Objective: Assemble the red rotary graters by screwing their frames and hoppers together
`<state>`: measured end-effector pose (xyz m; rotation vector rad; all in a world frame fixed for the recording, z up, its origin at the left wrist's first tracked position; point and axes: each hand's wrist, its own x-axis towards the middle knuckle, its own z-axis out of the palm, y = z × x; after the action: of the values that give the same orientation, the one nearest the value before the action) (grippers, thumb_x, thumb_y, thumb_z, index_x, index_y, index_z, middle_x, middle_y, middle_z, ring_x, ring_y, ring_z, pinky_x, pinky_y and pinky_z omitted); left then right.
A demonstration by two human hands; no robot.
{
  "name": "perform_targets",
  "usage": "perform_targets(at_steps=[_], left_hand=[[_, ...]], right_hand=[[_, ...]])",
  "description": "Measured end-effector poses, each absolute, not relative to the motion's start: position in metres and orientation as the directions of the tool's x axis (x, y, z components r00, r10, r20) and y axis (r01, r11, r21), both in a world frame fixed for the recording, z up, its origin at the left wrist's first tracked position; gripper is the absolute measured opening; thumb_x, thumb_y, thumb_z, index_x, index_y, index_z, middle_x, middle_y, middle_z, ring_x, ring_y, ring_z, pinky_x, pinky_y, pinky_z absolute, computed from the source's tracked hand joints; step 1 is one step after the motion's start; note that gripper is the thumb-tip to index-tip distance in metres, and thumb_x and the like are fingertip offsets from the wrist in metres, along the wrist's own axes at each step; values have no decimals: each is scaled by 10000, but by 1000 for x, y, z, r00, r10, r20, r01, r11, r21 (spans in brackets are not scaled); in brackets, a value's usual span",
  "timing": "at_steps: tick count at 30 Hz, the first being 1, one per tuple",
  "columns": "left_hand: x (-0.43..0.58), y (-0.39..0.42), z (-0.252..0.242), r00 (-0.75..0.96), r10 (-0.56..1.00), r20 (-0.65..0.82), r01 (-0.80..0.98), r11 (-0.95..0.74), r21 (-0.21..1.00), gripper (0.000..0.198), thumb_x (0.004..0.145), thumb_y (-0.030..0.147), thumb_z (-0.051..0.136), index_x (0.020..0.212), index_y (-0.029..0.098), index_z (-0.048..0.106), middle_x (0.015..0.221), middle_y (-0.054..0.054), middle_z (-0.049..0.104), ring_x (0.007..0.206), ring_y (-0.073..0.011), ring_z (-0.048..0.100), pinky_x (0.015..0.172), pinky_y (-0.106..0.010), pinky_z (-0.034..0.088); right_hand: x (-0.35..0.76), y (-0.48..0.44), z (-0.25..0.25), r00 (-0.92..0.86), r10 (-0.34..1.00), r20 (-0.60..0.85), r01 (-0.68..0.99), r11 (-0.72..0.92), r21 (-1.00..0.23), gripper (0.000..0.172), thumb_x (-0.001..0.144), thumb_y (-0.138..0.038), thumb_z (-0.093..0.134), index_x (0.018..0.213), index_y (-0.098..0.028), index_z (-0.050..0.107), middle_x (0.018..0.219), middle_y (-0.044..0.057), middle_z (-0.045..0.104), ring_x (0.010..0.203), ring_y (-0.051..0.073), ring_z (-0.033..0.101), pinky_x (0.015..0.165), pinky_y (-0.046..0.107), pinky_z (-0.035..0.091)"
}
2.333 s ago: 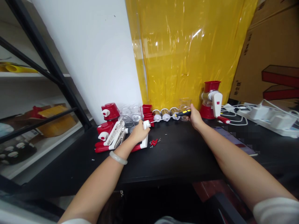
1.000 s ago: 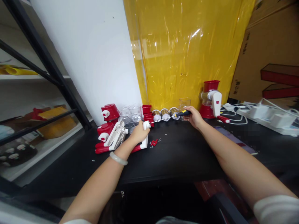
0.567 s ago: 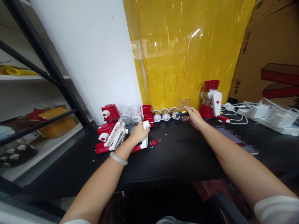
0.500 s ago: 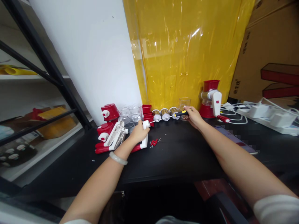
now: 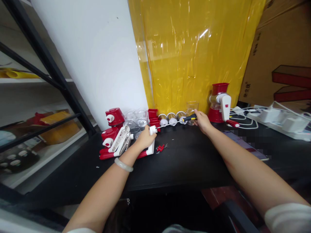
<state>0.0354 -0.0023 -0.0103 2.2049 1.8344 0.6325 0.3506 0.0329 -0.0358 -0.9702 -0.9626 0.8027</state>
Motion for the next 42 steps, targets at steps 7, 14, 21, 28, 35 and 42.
perform_targets(at_steps=[7, 14, 21, 28, 35, 42], left_hand=[[35, -2, -10, 125, 973, 193, 894, -195, 405, 246, 867, 335, 554, 1057, 224, 442, 1044, -119, 728, 989, -301, 708, 773, -338, 471], [36, -3, -10, 132, 973, 187, 894, -198, 402, 251, 870, 339, 548, 1061, 220, 437, 1059, -133, 725, 1000, -307, 705, 783, -344, 469], [37, -5, -8, 128, 976, 178, 892, -192, 410, 259, 866, 338, 552, 1068, 218, 444, 1050, -127, 727, 992, -307, 703, 770, -341, 466], [36, -4, -8, 119, 975, 187, 897, -186, 400, 262, 865, 341, 553, 1072, 217, 452, 1058, -122, 727, 985, -299, 704, 758, -333, 463], [36, -4, -10, 136, 973, 189, 898, -202, 392, 254, 863, 338, 553, 1058, 219, 442, 1030, -124, 725, 987, -306, 705, 759, -334, 458], [36, -3, -10, 131, 974, 185, 889, -198, 413, 247, 863, 331, 558, 1053, 221, 445, 1034, -116, 726, 980, -302, 704, 757, -334, 457]], right_hand=[[345, 24, -26, 355, 916, 186, -308, 302, -902, 232, 715, -339, 705, 786, -246, 505, 460, -98, 414, 380, 92, 411, 420, 234, 421], [348, 21, -24, 329, 926, 183, -370, 305, -877, 256, 648, -345, 682, 799, -245, 501, 629, -65, 556, 450, 109, 510, 456, 262, 452], [348, 29, -33, 394, 881, 262, -161, 347, -924, 482, 735, -673, 708, 736, -263, 455, 431, -94, 363, 368, 114, 386, 398, 269, 394], [346, 28, -31, 359, 908, 216, -263, 320, -910, 365, 698, -444, 788, 815, -245, 505, 517, -100, 454, 407, 81, 423, 446, 242, 451], [348, 22, -25, 322, 930, 179, -385, 301, -872, 268, 612, -299, 711, 766, -230, 503, 659, -54, 559, 506, 105, 534, 482, 248, 462], [348, 26, -29, 363, 906, 216, -285, 329, -900, 446, 763, -648, 676, 756, -247, 482, 468, -89, 391, 367, 96, 380, 420, 263, 424]])
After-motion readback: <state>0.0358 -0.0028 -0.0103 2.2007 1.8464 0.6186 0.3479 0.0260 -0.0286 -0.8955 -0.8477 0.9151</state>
